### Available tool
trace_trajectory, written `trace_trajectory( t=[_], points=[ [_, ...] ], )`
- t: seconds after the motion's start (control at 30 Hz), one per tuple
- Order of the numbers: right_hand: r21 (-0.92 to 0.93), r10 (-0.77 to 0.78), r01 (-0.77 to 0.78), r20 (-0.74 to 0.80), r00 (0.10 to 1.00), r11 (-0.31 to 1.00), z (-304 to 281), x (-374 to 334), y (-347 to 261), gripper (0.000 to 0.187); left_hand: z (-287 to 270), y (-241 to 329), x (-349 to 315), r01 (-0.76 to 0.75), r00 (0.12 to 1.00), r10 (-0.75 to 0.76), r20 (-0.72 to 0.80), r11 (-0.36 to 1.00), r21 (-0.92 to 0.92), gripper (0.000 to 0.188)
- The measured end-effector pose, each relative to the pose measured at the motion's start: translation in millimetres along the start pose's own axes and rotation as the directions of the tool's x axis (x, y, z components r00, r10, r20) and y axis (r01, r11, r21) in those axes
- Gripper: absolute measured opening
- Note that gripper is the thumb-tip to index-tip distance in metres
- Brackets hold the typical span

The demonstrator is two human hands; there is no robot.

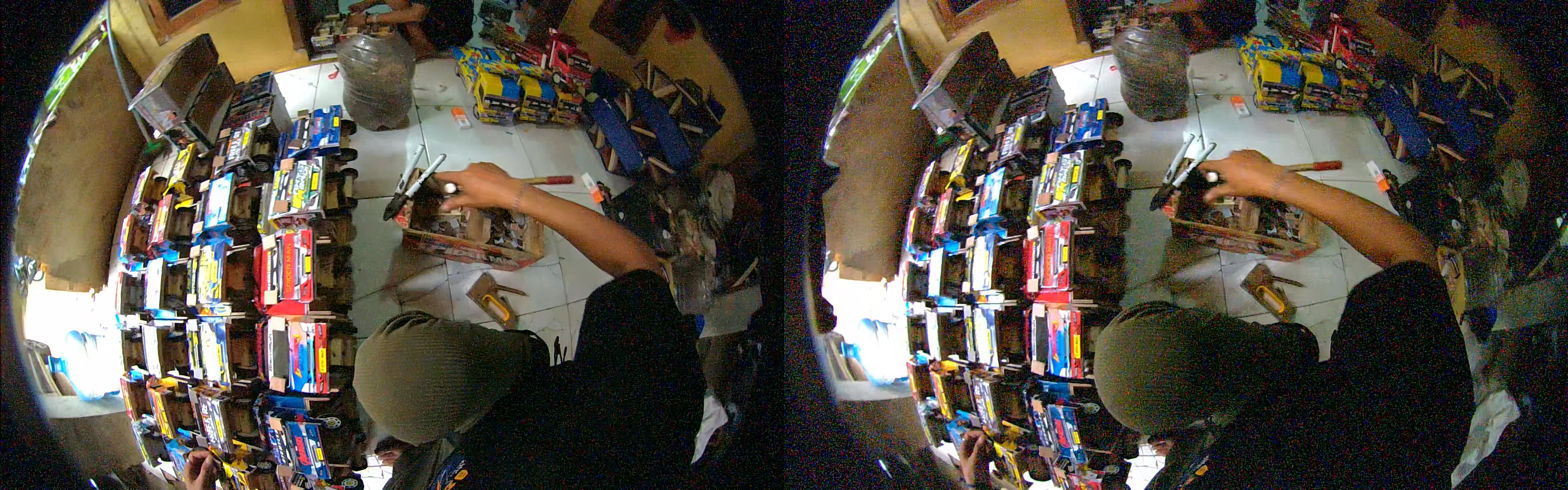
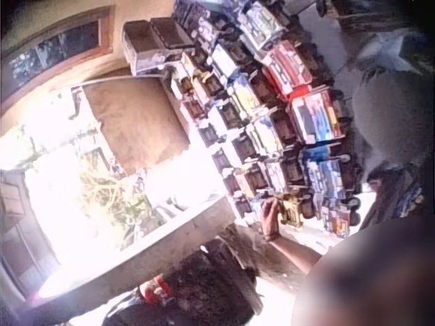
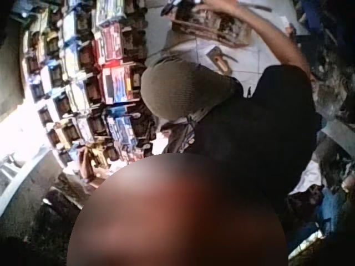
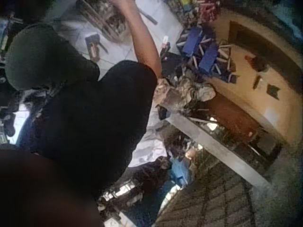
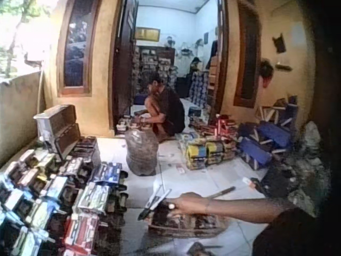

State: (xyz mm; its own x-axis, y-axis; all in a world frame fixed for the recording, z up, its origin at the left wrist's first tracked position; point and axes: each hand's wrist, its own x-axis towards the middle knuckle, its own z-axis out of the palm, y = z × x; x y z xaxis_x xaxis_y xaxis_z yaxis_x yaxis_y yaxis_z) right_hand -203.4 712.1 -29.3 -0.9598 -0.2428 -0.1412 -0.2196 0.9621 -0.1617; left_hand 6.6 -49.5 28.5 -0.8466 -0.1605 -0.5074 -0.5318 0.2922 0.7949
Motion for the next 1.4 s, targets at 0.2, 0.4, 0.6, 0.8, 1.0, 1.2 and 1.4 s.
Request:
trace_trajectory(
  t=[0.2, 0.4, 0.6, 0.8, 1.0, 1.2, 1.4],
  points=[
    [-0.44, 0.103, 0.083, 0.382, 0.918, 0.894, 64.1, 65.8, 11.2, 0.03, 11.7, 17.4, -8.6, 0.014, 1.0, -0.014, 0.0, 1.0, 0.021, 0.021],
    [-0.442, 0.108, 0.114, 0.446, 0.889, 0.89, 134.3, 85.6, 26.1, 0.02, 8.7, 10.2, -7.5, 0.008, 1.0, -0.007, -0.024, 1.0, 0.025, 0.024],
    [-0.472, 0.242, -0.008, 0.439, 0.865, 0.882, 162.2, 94.1, 16.7, 0.023, -6.9, -6.8, 0.6, -0.047, 0.999, 0.045, 0.029, 0.998, 0.05, 0.027],
    [-0.356, 0.288, -0.159, 0.347, 0.892, 0.921, 143.6, 94.0, 31.4, 0.029, -10.4, -20.0, 7.6, -0.071, 0.996, 0.069, -0.061, 0.997, -0.034, 0.015],
    [-0.231, 0.079, 0.024, 0.428, 0.9, 0.973, 60.0, 85.5, 31.8, 0.058, -4.3, -3.6, -7.3, -0.121, 0.993, 0.121, 0.005, 0.992, -0.029, 0.025],
    [0.194, -0.082, 0.01, 0.366, 0.927, 0.981, -78.2, 39.7, -35.6, 0.053, -2.5, 30.9, -22.7, -0.107, 0.994, 0.108, 0.021, 0.994, -0.005, 0.031],
    [0.29, -0.473, 0.551, -0.297, 0.829, 0.783, -163.2, 3.4, -215.0, 0.032, 71.3, 141.1, -43.6, -0.459, 0.804, 0.538, -0.253, 0.832, 0.311, 0.022]
  ],
)
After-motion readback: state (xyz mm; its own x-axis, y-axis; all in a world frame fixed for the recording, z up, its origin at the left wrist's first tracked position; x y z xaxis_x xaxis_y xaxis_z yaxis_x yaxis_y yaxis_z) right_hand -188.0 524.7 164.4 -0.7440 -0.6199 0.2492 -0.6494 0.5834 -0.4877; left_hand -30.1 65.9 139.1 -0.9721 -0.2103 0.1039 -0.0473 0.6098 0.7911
